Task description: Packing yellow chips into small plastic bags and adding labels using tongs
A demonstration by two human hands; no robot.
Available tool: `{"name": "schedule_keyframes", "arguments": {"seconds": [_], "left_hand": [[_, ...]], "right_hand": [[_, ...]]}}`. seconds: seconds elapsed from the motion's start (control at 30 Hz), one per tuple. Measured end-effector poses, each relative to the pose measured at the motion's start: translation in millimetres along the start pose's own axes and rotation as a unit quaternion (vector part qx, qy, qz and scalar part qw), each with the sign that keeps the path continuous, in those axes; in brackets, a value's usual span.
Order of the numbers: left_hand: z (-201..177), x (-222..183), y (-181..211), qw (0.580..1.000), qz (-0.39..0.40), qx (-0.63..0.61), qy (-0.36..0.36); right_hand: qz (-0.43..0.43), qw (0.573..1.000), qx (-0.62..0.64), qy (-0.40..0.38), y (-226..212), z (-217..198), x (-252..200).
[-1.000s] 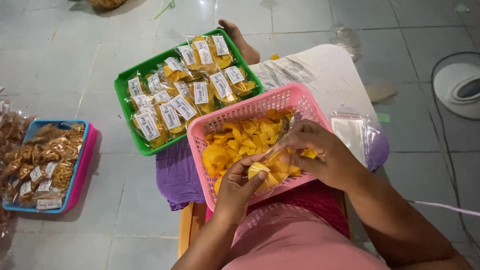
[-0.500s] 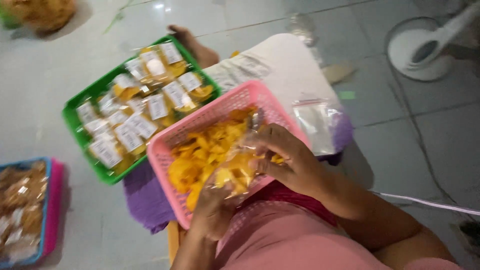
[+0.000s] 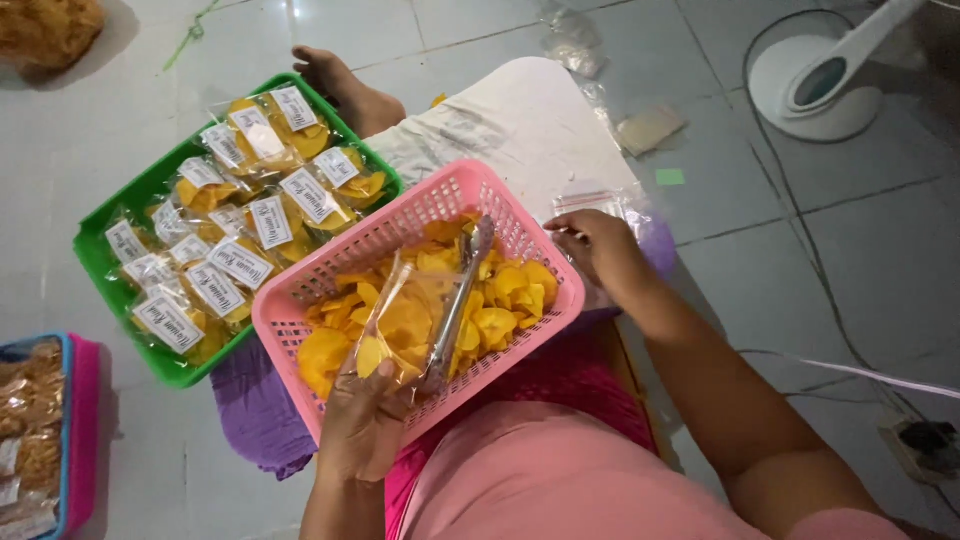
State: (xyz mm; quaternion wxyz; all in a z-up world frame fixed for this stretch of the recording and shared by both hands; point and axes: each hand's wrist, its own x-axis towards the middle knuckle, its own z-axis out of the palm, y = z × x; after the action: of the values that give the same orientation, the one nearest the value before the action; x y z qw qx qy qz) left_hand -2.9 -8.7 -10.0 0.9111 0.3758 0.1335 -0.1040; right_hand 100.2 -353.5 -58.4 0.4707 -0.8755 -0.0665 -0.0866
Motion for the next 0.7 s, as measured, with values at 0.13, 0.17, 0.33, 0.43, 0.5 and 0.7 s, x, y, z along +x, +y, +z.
{"name": "schedule_keyframes", "arguments": {"seconds": [0.13, 0.17, 0.33, 0.43, 0.5, 0.7], "left_hand": [[10, 0, 4, 1.000, 0.010, 0.002, -0.016], [9, -1, 3, 1.000, 0.007, 0.001, -0.023], [10, -1, 6, 0.999, 0.004, -0.003, -0.032], [6, -2, 6, 1.000, 0.004, -0.016, -0.025], [5, -4, 7, 0.999, -0.012, -0.023, -0.026], [-3, -1, 3, 0.999, -0.029, -0.037, -0.009]], "right_hand": [[0.264, 0.918, 0.293, 0.032, -11, 17, 25], [0.273, 0.914, 0.299, 0.032, -25, 18, 25], [0.334, 0.914, 0.230, 0.017, -55, 14, 33], [0.371, 0.852, 0.369, 0.033, -28, 21, 30], [0.170, 0.985, -0.037, -0.015, -8, 22, 24], [0.184, 0.983, 0.011, -0.005, -31, 18, 19]]}}
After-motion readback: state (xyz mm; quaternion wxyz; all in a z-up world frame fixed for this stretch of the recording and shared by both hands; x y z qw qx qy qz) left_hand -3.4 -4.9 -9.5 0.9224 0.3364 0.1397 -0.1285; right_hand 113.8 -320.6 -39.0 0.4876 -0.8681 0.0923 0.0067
